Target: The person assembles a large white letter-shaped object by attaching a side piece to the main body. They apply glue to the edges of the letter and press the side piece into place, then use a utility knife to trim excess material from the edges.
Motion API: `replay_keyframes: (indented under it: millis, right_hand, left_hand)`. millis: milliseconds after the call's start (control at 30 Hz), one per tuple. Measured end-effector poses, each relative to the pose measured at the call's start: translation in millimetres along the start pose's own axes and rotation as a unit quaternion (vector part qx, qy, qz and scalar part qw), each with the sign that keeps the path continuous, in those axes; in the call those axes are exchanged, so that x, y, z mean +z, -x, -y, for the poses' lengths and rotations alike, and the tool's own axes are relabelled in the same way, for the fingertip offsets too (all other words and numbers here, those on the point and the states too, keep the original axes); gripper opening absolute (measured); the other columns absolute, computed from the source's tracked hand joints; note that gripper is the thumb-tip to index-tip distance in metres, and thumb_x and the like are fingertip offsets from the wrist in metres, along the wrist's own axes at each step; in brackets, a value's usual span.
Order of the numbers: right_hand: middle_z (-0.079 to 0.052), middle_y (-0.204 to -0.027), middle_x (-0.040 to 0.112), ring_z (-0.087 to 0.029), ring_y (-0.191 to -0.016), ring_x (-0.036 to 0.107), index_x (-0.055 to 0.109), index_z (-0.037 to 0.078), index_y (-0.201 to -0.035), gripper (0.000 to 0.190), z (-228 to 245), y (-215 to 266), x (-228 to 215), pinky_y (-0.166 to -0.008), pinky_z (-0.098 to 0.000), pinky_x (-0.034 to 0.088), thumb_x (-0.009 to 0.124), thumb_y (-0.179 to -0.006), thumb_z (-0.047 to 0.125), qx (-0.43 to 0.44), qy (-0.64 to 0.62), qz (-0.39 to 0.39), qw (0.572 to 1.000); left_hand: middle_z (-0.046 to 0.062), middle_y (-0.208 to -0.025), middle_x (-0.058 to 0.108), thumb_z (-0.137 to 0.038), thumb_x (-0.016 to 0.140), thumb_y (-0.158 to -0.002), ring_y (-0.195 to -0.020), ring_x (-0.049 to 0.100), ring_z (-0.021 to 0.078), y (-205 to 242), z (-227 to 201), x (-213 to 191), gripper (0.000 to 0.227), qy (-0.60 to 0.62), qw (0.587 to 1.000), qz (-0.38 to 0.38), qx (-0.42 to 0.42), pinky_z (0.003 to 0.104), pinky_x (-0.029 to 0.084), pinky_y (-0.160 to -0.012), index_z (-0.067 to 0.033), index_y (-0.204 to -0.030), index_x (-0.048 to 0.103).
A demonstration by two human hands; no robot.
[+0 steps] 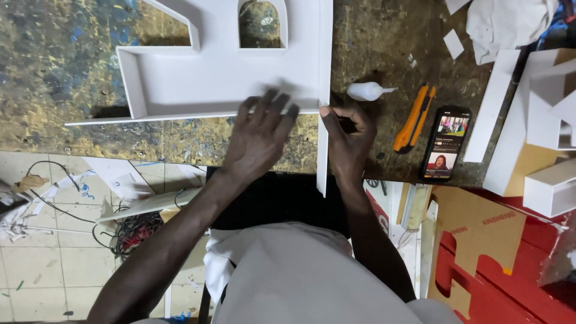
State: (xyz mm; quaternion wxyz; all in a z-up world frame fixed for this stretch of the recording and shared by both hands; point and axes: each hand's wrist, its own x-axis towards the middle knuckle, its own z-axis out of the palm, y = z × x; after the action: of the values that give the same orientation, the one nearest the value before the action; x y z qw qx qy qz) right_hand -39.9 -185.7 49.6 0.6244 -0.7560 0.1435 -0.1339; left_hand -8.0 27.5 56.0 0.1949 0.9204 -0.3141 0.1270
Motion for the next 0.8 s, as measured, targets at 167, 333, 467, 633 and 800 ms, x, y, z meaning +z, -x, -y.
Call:
replay_keyframes:
  millis: [167, 333, 467, 633, 800]
  right_hand:
    - [-0.013, -0.099, 0.081, -0.023, -0.111, 0.079, 0.079, 0.004, -0.108, 0.015, -8.0, 0.4, -2.3, -0.100, -0.0501, 0.062, 0.087, -0.111, 0.016, -0.011, -0.009, 0.000, 1.000]
    - [-0.012, -0.099, 0.081, -0.021, -0.112, 0.078, 0.077, 0.004, -0.108, 0.014, -7.0, 1.0, -1.2, -0.101, -0.0490, 0.062, 0.086, -0.111, 0.015, -0.017, -0.012, 0.007, 1.000]
    - [-0.012, -0.100, 0.081, -0.021, -0.113, 0.077, 0.077, 0.004, -0.110, 0.015, -3.1, -1.6, -2.3, -0.103, -0.0492, 0.062, 0.086, -0.111, 0.016, -0.024, -0.005, 0.015, 1.000]
    - [-0.019, -0.110, 0.075, -0.026, -0.110, 0.075, 0.062, 0.007, -0.152, 0.042, 18.7, -15.8, -10.9, -0.101, -0.0494, 0.062, 0.080, -0.115, 0.014, -0.065, 0.047, 0.112, 0.990]
    - [-0.016, -0.108, 0.071, -0.037, -0.102, 0.080, 0.076, 0.010, -0.149, 0.039, 35.1, -28.7, -22.9, -0.096, -0.0496, 0.065, 0.081, -0.110, 0.009, -0.128, 0.181, 0.208, 0.953]
  left_hand:
    - [0.014, -0.109, 0.081, -0.004, 0.088, -0.092, -0.114, 0.081, 0.0377, 30.9, 57.2, 0.0, 0.023, -0.063, 0.998, -0.019, 0.001, 0.050, 0.060, -0.100, -0.0097, -0.113, 0.079]
    - [0.014, -0.107, 0.078, -0.002, 0.084, -0.091, -0.112, 0.081, 0.0373, 38.3, 65.7, 5.2, 0.027, -0.059, 0.995, -0.060, 0.043, 0.052, 0.059, -0.100, -0.0104, -0.116, 0.079]
    - [0.014, -0.111, 0.082, -0.009, 0.090, -0.092, -0.118, 0.079, 0.0380, 45.7, 63.2, -2.5, 0.032, -0.063, 0.996, -0.054, 0.014, 0.058, 0.055, -0.107, -0.0126, -0.123, 0.082]
    - [0.013, -0.109, 0.077, -0.006, 0.086, -0.091, -0.111, 0.079, 0.0380, 61.7, 76.9, 20.7, 0.034, -0.069, 0.991, -0.109, 0.042, 0.057, 0.054, -0.102, -0.0131, -0.122, 0.075]
    - [0.011, -0.111, 0.075, -0.008, 0.086, -0.091, -0.109, 0.078, 0.0367, 60.3, 74.0, 15.0, 0.035, -0.051, 0.991, -0.111, 0.056, 0.057, 0.053, -0.100, -0.0155, -0.122, 0.072]
